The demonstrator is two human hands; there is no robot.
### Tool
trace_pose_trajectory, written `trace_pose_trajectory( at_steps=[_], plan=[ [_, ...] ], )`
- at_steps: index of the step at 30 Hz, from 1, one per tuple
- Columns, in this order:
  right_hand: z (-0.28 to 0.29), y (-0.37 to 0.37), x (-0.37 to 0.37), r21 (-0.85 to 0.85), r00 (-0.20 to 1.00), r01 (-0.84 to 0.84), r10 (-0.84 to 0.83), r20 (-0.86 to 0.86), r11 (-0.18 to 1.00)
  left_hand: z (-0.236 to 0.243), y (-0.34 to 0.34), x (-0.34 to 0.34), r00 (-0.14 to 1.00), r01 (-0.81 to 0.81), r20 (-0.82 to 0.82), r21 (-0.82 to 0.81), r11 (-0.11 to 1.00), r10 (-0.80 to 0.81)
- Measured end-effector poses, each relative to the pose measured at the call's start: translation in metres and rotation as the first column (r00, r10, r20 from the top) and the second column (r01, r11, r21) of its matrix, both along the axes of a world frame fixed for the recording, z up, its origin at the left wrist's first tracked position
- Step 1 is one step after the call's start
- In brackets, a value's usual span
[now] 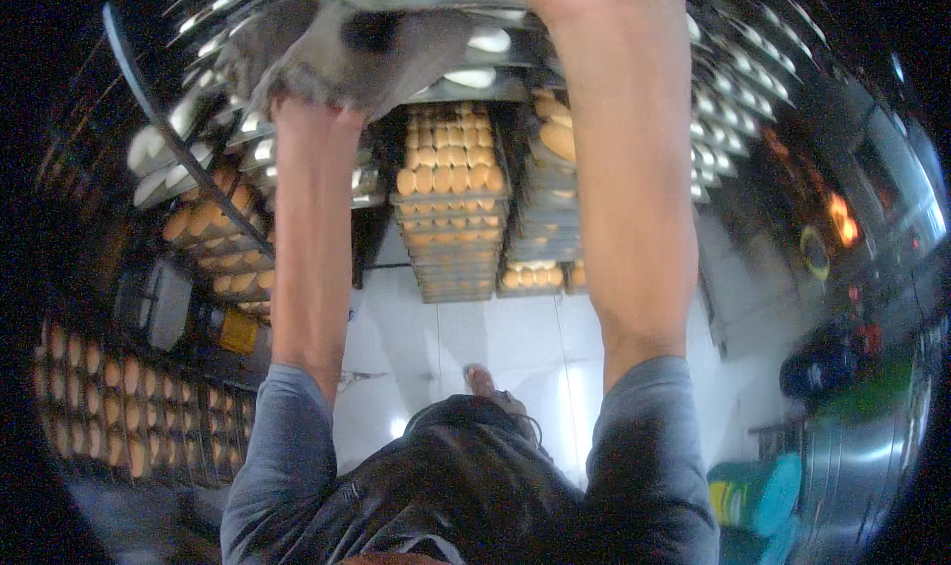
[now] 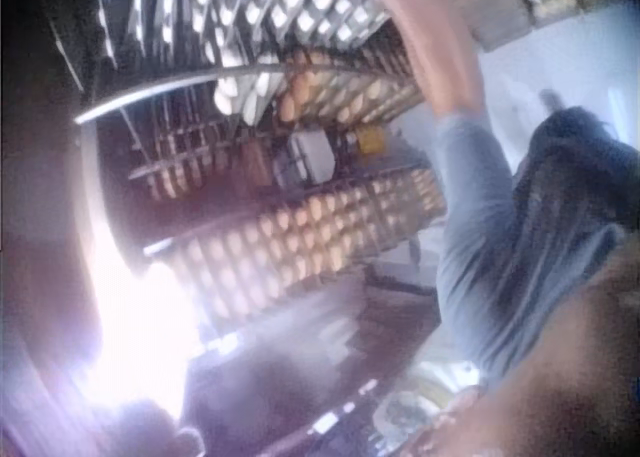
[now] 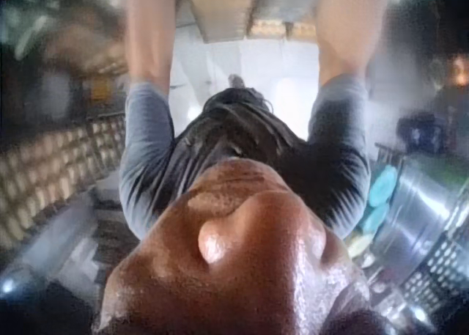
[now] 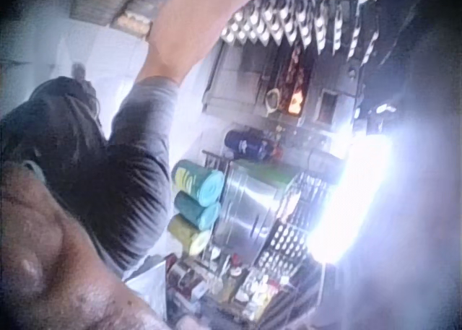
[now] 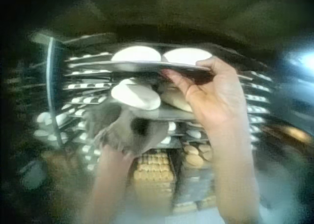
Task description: The person moves trays of bread dough from proofing racks into an industrial oven and retrieves baked bread using a cloth and a paddle.
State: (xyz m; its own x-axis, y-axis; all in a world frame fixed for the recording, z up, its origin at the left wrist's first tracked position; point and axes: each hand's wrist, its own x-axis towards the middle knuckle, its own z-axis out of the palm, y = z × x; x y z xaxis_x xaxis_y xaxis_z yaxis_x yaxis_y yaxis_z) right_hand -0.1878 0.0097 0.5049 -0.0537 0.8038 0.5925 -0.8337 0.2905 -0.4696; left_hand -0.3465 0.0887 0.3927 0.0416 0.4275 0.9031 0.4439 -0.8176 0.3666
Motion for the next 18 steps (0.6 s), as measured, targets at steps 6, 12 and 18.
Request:
trace_pose_trajectory(
  at_steps=[6, 12, 18],
  plan=[
    [-0.021, -0.086, 0.047, 0.218, 0.994, -0.030, 0.053, -0.100, 0.975, -0.023, -0.097, 0.028, 0.993, 0.105, -0.052, -0.028, 0.994, -0.106],
    [-0.036, -0.146, 0.144, 0.177, 0.983, -0.121, 0.143, -0.119, 0.977, -0.040, -0.171, 0.079, 0.972, 0.074, -0.220, -0.058, 0.996, -0.085],
    [-0.076, -0.199, 0.270, 0.248, 0.999, -0.012, 0.001, 0.046, 0.969, -0.061, -0.199, 0.160, 0.876, -0.015, -0.482, -0.066, 0.998, -0.018]
  ],
)
